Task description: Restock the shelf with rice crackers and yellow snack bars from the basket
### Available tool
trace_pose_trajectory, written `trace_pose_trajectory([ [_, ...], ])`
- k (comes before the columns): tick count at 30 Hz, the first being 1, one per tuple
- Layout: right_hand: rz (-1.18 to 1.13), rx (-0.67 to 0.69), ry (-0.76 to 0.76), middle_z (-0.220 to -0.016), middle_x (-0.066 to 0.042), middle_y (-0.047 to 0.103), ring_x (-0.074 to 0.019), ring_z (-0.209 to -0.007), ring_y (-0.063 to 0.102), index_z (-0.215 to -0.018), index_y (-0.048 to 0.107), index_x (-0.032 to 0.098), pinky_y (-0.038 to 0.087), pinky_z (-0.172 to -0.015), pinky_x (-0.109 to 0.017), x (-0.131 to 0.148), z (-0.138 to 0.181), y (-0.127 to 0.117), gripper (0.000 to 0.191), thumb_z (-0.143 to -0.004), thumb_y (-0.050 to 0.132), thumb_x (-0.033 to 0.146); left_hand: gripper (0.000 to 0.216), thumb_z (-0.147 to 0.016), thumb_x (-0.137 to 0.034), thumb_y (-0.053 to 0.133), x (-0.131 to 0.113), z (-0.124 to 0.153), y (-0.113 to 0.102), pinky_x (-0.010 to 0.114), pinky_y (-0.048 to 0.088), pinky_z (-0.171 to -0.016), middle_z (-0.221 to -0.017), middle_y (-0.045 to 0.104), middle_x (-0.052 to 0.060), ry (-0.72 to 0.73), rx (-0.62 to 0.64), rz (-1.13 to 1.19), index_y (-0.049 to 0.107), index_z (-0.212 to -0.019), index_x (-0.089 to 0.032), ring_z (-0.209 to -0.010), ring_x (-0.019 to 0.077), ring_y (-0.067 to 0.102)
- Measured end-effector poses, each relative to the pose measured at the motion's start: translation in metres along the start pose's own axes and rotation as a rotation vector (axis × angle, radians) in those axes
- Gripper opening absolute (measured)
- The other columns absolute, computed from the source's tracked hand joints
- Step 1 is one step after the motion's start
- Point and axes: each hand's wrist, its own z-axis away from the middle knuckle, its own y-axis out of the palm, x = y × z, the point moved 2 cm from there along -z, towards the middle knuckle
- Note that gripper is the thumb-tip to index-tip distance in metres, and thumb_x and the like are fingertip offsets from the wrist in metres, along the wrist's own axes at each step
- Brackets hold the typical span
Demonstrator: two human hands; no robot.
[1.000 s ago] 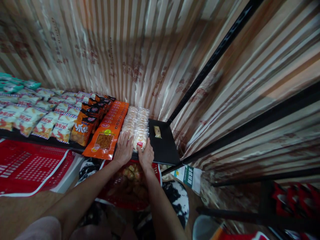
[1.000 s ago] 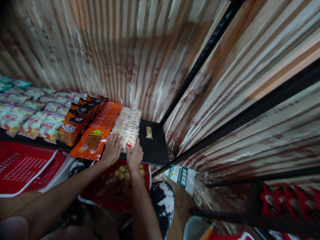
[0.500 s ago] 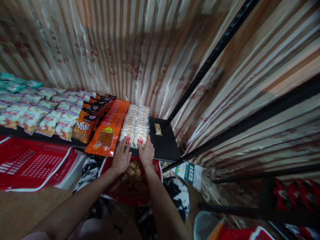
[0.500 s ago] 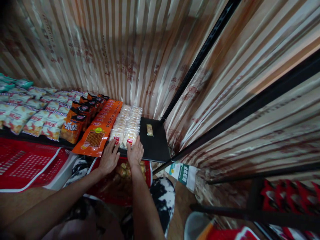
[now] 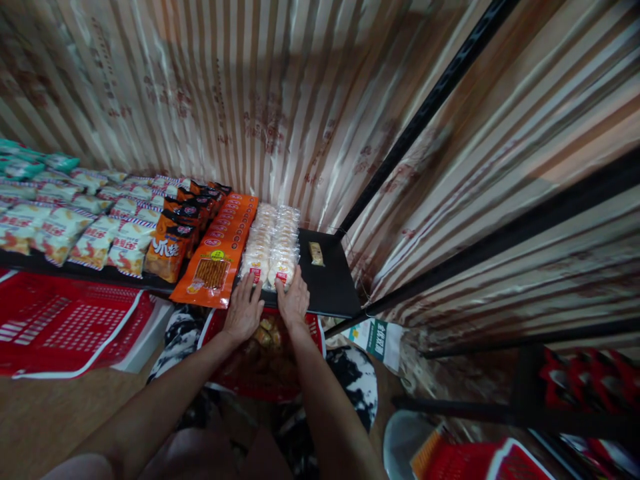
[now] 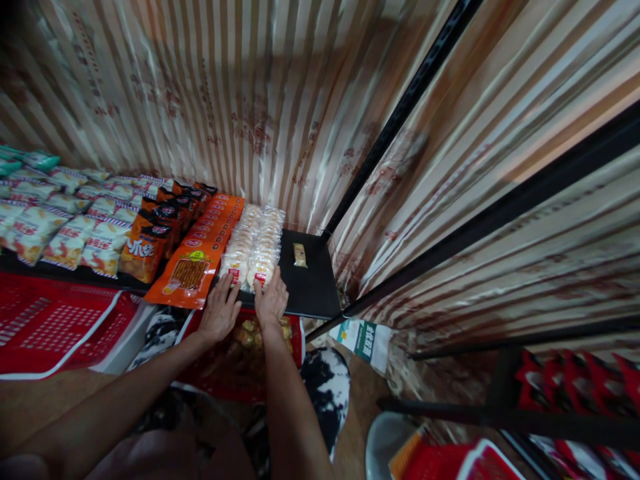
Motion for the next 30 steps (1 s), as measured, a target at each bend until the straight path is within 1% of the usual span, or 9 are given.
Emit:
trace_pose_trajectory([
  [5, -0.057, -0.022, -0.002, -0.136, -0.018, 0.045, -0.0292, -0.122, 0.042, -0.143, 0.023, 0.009, 0.035, -0.097, -0.041, -0.004, 0.000, 0.000, 0.072, -0.087, 0.043, 0.049, 0.051, -0.089, -0.025, 0.040, 0.001, 0.002, -0.003, 0.047, 0.026, -0.109, -0.151, 0.020, 0.018, 0.003, 0.024, 0.013, 0.034, -0.138, -0.011, -0.141, 0.0282, 0.011],
  [11, -0.170, -0.144, -0.065, -0.140, -0.018, 0.040, -0.0256, -0.128, 0.035, -0.141, 0.027, 0.006, 0.029, -0.105, -0.041, -0.009, 0.007, 0.001, 0.066, -0.088, 0.038, 0.045, 0.053, -0.089, -0.022, 0.039, 0.007, 0.018, -0.006, 0.047, 0.018, -0.113, -0.151, 0.021, 0.017, 0.076, 0.043, 0.039, 0.031, -0.140, -0.008, -0.142, 0.0266, 0.005],
  [13, -0.213, -0.177, -0.051, -0.139, -0.018, 0.041, -0.0246, -0.127, 0.036, -0.138, 0.031, 0.005, 0.029, -0.106, -0.040, -0.011, 0.013, 0.000, 0.061, -0.089, 0.036, 0.042, 0.052, -0.088, -0.021, 0.039, 0.009, 0.028, -0.006, 0.048, 0.017, -0.113, -0.150, 0.022, 0.018, 0.096, 0.054, 0.051, 0.034, -0.138, -0.008, -0.142, 0.0267, 0.005],
  [16, -0.322, -0.194, -0.009, -0.135, -0.017, 0.045, -0.0218, -0.120, 0.043, -0.135, 0.035, 0.007, 0.036, -0.101, -0.036, -0.012, 0.023, -0.005, 0.056, -0.089, 0.035, 0.039, 0.051, -0.087, -0.018, 0.039, 0.013, 0.046, -0.004, 0.049, 0.017, -0.113, -0.149, 0.024, 0.018, 0.104, 0.080, 0.071, 0.036, -0.137, -0.009, -0.142, 0.0266, 0.007],
  [21, -0.516, -0.201, 0.052, -0.122, -0.015, 0.054, -0.0172, -0.110, 0.049, -0.128, 0.042, 0.010, 0.039, -0.096, -0.033, -0.011, 0.039, -0.016, 0.046, -0.090, 0.035, 0.035, 0.053, -0.080, -0.014, 0.046, 0.021, 0.078, 0.003, 0.048, 0.024, -0.110, -0.148, 0.025, 0.020, 0.083, 0.178, 0.133, 0.041, -0.133, -0.008, -0.142, 0.0278, 0.008],
  [24, -0.654, -0.235, 0.127, -0.112, -0.012, 0.058, -0.0149, -0.099, 0.054, -0.121, 0.045, 0.013, 0.044, -0.087, -0.029, -0.011, 0.059, -0.014, 0.040, -0.091, 0.034, 0.037, 0.047, -0.081, -0.022, 0.050, 0.027, 0.094, 0.013, 0.044, 0.027, -0.110, -0.148, 0.026, 0.019, 0.054, 0.317, 0.195, 0.049, -0.125, -0.008, -0.141, 0.0275, 0.014],
  [26, -0.677, -0.239, 0.180, -0.103, -0.010, 0.060, -0.0146, -0.090, 0.057, -0.115, 0.049, 0.014, 0.046, -0.080, -0.028, -0.013, 0.079, -0.005, 0.036, -0.090, 0.035, 0.038, 0.041, -0.083, -0.025, 0.049, 0.033, 0.101, 0.024, 0.039, 0.029, -0.109, -0.145, 0.033, 0.018, -0.045, 0.495, 0.206, 0.054, -0.120, -0.010, -0.138, 0.0260, 0.024],
  [28, -0.644, -0.163, 0.199, -0.096, -0.008, 0.062, -0.0152, -0.085, 0.058, -0.108, 0.052, 0.016, 0.047, -0.079, -0.028, -0.017, 0.101, 0.012, 0.033, -0.090, 0.034, 0.036, 0.034, -0.084, -0.024, 0.046, 0.041, 0.108, 0.037, 0.036, 0.037, -0.103, -0.133, 0.049, 0.019, -0.226, 0.753, 0.184, 0.059, -0.113, -0.011, -0.128, 0.0250, 0.042],
  [30, -0.600, 0.037, 0.169, -0.091, -0.008, 0.064, -0.0164, -0.084, 0.060, -0.105, 0.055, 0.017, 0.047, -0.081, -0.030, -0.025, 0.121, 0.034, 0.031, -0.090, 0.032, 0.032, 0.029, -0.084, -0.024, 0.046, 0.049, 0.113, 0.047, 0.033, 0.046, -0.090, -0.109, 0.065, 0.018, -0.383, 0.973, 0.151, 0.065, -0.102, -0.011, -0.108, 0.0250, 0.059],
])
